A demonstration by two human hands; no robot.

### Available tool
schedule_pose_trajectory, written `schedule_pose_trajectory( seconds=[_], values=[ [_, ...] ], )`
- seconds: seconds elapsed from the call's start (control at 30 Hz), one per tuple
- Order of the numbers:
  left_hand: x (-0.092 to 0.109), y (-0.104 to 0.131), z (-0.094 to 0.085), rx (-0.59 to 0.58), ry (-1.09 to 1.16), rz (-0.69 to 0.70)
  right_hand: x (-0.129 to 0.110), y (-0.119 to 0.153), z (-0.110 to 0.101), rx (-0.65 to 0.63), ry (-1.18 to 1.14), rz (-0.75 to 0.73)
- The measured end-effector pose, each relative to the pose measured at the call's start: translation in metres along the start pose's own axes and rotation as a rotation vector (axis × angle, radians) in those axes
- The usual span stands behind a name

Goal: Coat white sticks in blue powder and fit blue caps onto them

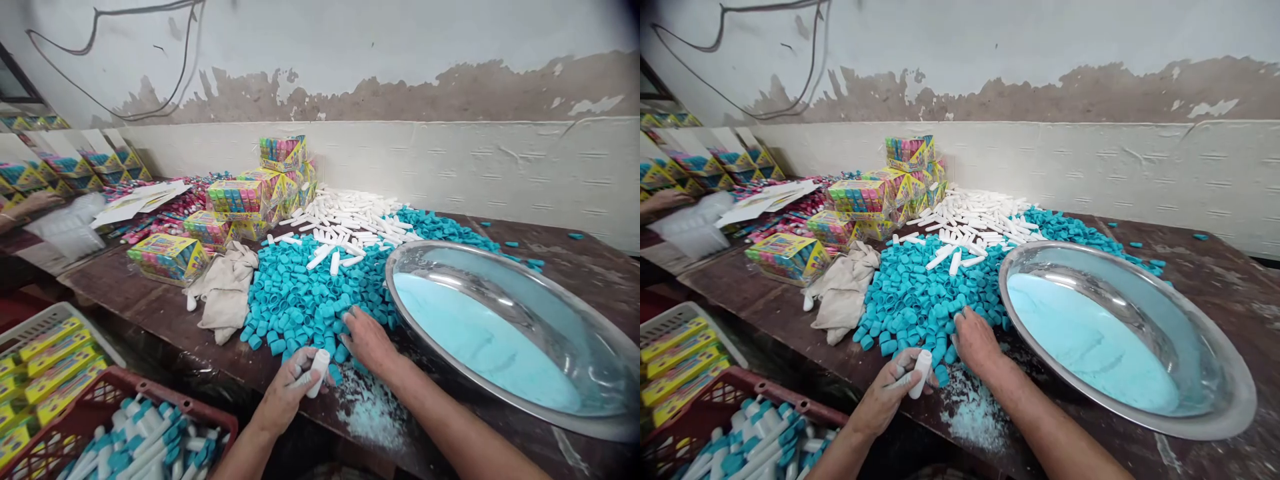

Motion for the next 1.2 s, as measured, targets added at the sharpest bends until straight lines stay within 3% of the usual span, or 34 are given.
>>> schedule_pose_trajectory(
  seconds=[0.17,0.3,0.37,0.5,0.73,0.83,1.03,1.2],
  values=[
    [0.003,-0.007,-0.007,0.024,-0.036,0.013,0.019,0.020,-0.008,-0.033,-0.327,0.020],
    [0.012,-0.008,0.000,-0.062,-0.260,-0.026,0.022,0.045,-0.022,-0.195,-0.732,0.040],
    [0.018,-0.006,0.006,-0.133,-0.397,-0.027,0.017,0.058,-0.030,-0.283,-0.829,0.018],
    [0.025,0.000,0.021,-0.311,-0.481,-0.056,0.011,0.076,-0.037,-0.386,-0.839,0.022],
    [0.023,0.003,0.035,-0.482,-0.649,-0.082,0.009,0.088,-0.023,-0.452,-0.823,0.035],
    [0.020,0.002,0.039,-0.500,-0.794,-0.047,0.008,0.093,-0.018,-0.454,-0.876,0.053],
    [0.006,0.003,0.050,-0.517,-1.322,-0.025,0.009,0.105,-0.012,-0.489,-0.981,0.135],
    [0.001,0.003,0.063,-0.591,-1.473,-0.012,0.008,0.110,-0.010,-0.514,-1.003,0.175]
  ],
)
Point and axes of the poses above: each hand's wrist, its own y-axis away from the middle knuckle, its own z-axis out of the palm, x = y × z, the point moved 6 cm from there along -y, towards the middle knuckle, and after that the axes turned 5 degrees about z, right-handed, at the moved point
